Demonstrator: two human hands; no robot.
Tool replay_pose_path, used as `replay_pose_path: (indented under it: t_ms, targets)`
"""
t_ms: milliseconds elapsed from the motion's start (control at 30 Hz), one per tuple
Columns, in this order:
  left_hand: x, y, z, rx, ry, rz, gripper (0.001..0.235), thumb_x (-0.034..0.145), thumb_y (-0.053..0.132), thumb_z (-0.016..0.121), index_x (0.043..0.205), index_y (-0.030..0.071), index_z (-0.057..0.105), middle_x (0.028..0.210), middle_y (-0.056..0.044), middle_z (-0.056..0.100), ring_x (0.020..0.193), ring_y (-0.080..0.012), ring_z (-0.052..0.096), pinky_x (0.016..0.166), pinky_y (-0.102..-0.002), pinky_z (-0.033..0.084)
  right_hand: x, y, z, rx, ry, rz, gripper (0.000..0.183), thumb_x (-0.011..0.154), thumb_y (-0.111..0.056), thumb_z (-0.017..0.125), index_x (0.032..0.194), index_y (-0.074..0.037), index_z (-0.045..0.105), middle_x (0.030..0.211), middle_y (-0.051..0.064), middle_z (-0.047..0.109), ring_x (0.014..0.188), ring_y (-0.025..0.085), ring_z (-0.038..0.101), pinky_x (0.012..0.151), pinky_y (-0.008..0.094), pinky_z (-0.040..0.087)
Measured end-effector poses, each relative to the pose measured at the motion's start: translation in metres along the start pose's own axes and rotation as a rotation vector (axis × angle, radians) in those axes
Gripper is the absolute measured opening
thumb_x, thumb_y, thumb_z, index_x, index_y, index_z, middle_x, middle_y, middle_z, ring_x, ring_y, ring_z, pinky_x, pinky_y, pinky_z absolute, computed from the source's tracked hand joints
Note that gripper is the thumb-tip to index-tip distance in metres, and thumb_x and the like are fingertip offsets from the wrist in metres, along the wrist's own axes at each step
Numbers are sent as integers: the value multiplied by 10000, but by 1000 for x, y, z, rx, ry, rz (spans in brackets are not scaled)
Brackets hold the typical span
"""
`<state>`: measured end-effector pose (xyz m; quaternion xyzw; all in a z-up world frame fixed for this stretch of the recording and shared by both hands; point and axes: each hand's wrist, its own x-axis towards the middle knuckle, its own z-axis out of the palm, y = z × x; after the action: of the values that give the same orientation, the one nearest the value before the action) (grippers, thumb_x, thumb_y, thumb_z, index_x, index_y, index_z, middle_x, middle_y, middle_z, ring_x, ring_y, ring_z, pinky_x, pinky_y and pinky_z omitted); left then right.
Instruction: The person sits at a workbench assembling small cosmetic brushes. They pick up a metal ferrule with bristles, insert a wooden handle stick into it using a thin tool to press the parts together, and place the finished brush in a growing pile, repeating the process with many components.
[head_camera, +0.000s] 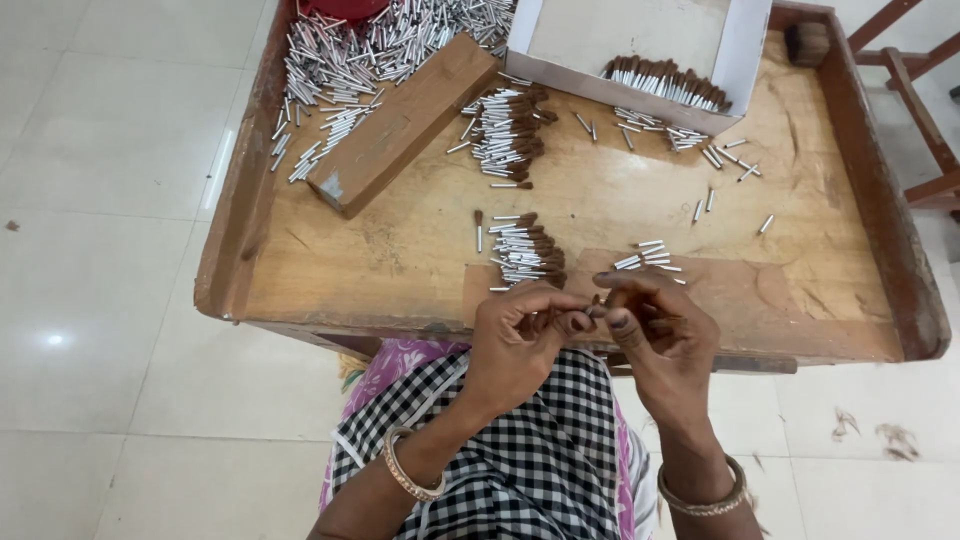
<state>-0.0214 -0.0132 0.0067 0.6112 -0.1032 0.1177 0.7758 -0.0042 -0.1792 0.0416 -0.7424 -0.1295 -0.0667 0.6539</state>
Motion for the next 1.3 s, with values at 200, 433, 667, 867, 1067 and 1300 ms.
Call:
replay_pose_path:
  t_ms: [200,433,667,867,1067,1300]
  targets:
    - [-6,10,1,99,-30,-12,161,940,-131,649,1038,-41,740,906,-53,617,765,-97,613,626,-229,460,-7,17,7,61,-44,-150,38,991,-29,715,995,3,694,931,18,628,791,47,549,689,192,442]
    - [1,18,3,273,41,65,193,918,-111,614,1044,-7,717,925,-2,646,851,-53,709,705,-196,583,-13,17,19,134,59,-148,42,1044,-32,682,1029,6,690,957,5,614,798,32,540,684,180,415]
    - [0,-16,-3,-269,-51,-142,77,1005,25,674,1045,-21,720,1157,-16,582,969,-87,662,869,-258,597,-18,20,22,35,17,-80,180,1042,-108,612,1191,-23,665,979,-44,622,768,-19,488,636,149,371]
    - [-7,-13,-6,-269,-79,-156,97,1030,16,650,1018,14,745,1080,-7,659,961,-115,701,861,-267,625,-21,29,24,-317,152,-294,122,891,2,784,875,-24,666,779,20,617,678,52,493,583,226,354]
    - [13,23,-25,834,152,296,290,864,-56,692,1075,120,787,1017,-2,742,889,-160,652,702,-280,565,-6,21,-7,-761,147,-424,217,796,109,662,933,-52,713,904,68,694,817,254,607,713,366,475]
    - [17,17,-17,1150,171,355,387,812,-25,718,1137,178,772,1089,-24,730,945,-203,617,689,-284,558,18,43,-51,-1070,262,-210,189,886,-8,709,1071,-46,712,1060,107,632,974,311,578,789,422,478]
